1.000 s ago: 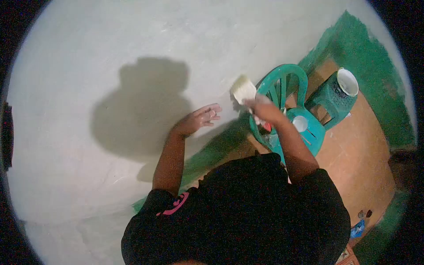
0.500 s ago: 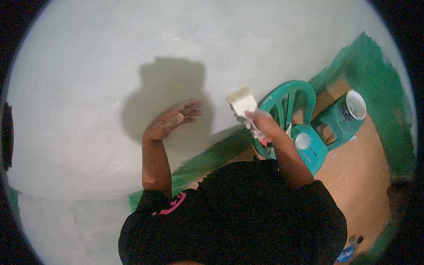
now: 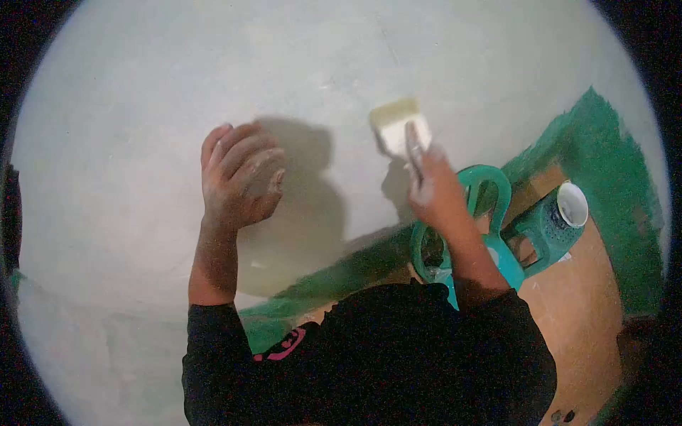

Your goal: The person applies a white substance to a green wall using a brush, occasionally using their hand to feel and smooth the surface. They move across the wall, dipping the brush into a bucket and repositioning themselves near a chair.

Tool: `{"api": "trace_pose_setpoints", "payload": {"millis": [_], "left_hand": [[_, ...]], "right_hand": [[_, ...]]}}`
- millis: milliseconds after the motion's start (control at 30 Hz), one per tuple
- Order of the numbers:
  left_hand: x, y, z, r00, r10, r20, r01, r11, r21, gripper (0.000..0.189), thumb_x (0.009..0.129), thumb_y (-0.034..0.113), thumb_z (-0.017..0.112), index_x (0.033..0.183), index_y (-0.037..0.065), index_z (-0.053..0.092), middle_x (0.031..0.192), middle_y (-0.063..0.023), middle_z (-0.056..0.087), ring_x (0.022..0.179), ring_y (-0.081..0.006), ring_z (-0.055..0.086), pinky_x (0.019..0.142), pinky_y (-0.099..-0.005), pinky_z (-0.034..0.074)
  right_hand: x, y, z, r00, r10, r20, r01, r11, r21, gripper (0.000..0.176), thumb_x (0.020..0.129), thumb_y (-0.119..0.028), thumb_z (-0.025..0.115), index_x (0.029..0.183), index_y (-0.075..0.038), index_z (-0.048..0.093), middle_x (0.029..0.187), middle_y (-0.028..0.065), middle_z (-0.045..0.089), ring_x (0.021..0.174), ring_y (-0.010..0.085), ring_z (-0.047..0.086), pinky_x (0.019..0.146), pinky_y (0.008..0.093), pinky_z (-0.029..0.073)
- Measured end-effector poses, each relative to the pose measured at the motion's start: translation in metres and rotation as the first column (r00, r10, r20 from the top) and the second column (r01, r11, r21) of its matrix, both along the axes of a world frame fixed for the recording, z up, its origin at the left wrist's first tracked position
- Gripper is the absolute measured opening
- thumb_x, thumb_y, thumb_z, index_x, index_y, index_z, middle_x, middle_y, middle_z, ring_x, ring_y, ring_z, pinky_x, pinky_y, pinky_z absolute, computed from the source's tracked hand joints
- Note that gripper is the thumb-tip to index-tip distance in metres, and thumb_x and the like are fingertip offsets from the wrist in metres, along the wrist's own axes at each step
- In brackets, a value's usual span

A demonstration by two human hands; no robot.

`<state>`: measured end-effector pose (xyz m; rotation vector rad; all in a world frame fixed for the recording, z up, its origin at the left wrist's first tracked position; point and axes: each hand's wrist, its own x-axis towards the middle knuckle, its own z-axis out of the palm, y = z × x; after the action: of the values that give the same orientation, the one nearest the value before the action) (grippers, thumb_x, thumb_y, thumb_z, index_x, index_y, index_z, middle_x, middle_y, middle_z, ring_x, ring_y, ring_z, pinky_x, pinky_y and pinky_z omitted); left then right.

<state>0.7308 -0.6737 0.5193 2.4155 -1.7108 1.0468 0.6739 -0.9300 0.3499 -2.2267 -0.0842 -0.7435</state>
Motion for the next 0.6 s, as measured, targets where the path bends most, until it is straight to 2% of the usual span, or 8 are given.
{"api": "trace_pose_setpoints", "payload": {"millis": [67,167,233,300,433,500,533,600], "left_hand": [[0.004,-0.025,0.014,0.975,0.214,0.057,-0.219,0.971,0.092,0.039,0.066,0.022,0.07,0.103,0.017,0.062,0.124,0.0006,0.052,0.123,-0.0152,0.042,0.103,-0.0462,0.029],[0.02,-0.051,0.023,0.938,0.289,0.194,-0.326,0.924,0.2,0.049,0.066,0.024,0.071,0.114,0.023,0.058,0.134,0.0055,0.043,0.131,-0.0169,0.032,0.11,-0.0474,0.017],[0.021,-0.047,0.047,0.949,0.257,0.184,-0.297,0.923,0.244,0.053,0.067,0.025,0.071,0.118,0.024,0.055,0.136,0.0063,0.041,0.132,-0.0162,0.03,0.111,-0.0469,0.015],[0.028,-0.055,0.066,0.959,0.223,0.177,-0.268,0.916,0.299,0.057,0.067,0.027,0.071,0.121,0.026,0.053,0.138,0.0072,0.038,0.133,-0.0154,0.027,0.112,-0.0463,0.013],[0.026,-0.049,0.099,0.946,0.117,0.301,-0.238,0.883,0.405,0.056,0.07,0.032,0.067,0.123,0.026,0.051,0.138,0.0072,0.037,0.133,-0.0142,0.026,0.113,-0.0439,0.013],[0.026,-0.054,0.102,0.955,0.08,0.286,-0.189,0.907,0.377,0.057,0.071,0.032,0.067,0.124,0.026,0.05,0.139,0.0079,0.037,0.133,-0.0137,0.025,0.113,-0.0441,0.012],[0.027,-0.059,0.102,0.953,0.074,0.292,-0.185,0.909,0.374,0.057,0.071,0.032,0.067,0.124,0.026,0.05,0.139,0.0079,0.037,0.133,-0.0137,0.025,0.113,-0.0441,0.012],[0.021,-0.055,0.098,0.943,0.109,0.315,-0.219,0.914,0.34,0.058,0.073,0.034,0.065,0.127,0.027,0.048,0.14,0.0088,0.035,0.134,-0.0131,0.024,0.114,-0.0439,0.01]], "right_hand": [[-0.005,0.012,-0.003,0.994,0.097,-0.057,-0.097,0.995,0.003,0.064,0.083,-0.011,0.051,0.142,-0.017,0.026,0.089,0.024,0.05,0.081,0.0404,0.052,0.075,0.0456,0.043],[0.0,-0.003,0.018,0.94,0.259,-0.223,-0.27,0.963,-0.019,0.066,0.08,-0.008,0.054,0.141,-0.018,0.029,0.088,0.0232,0.052,0.08,0.0394,0.053,0.075,0.0439,0.043],[-0.008,-0.01,0.055,0.89,0.296,-0.346,-0.33,0.943,-0.043,0.067,0.079,-0.005,0.057,0.139,-0.019,0.032,0.088,0.0226,0.054,0.082,0.0386,0.053,0.077,0.0419,0.043],[0.0,-0.041,0.09,0.879,0.237,-0.414,-0.375,0.881,-0.29,0.065,0.077,-0.003,0.058,0.137,-0.019,0.037,0.088,0.02,0.056,0.081,0.0367,0.055,0.075,0.0416,0.044],[-0.005,-0.058,0.169,0.984,0.129,-0.119,-0.163,0.924,-0.345,0.052,0.078,-0.009,0.056,0.129,-0.012,0.046,0.095,0.0232,0.059,0.082,0.0377,0.058,0.075,0.0425,0.046],[0.004,-0.063,0.188,0.969,0.051,0.243,0.026,0.952,-0.304,0.052,0.079,-0.008,0.055,0.129,-0.011,0.045,0.091,0.0252,0.058,0.082,0.041,0.056,0.075,0.0429,0.045],[0.007,-0.064,0.197,0.947,-0.041,0.318,0.133,0.952,-0.274,0.051,0.079,-0.008,0.054,0.129,-0.011,0.046,0.092,0.0251,0.058,0.083,0.043,0.054,0.076,0.0436,0.045],[0.023,-0.058,0.183,0.943,-0.049,0.33,0.135,0.96,-0.245,0.052,0.079,-0.008,0.053,0.13,-0.012,0.044,0.092,0.0254,0.058,0.083,0.043,0.054,0.075,0.044,0.045]]}}
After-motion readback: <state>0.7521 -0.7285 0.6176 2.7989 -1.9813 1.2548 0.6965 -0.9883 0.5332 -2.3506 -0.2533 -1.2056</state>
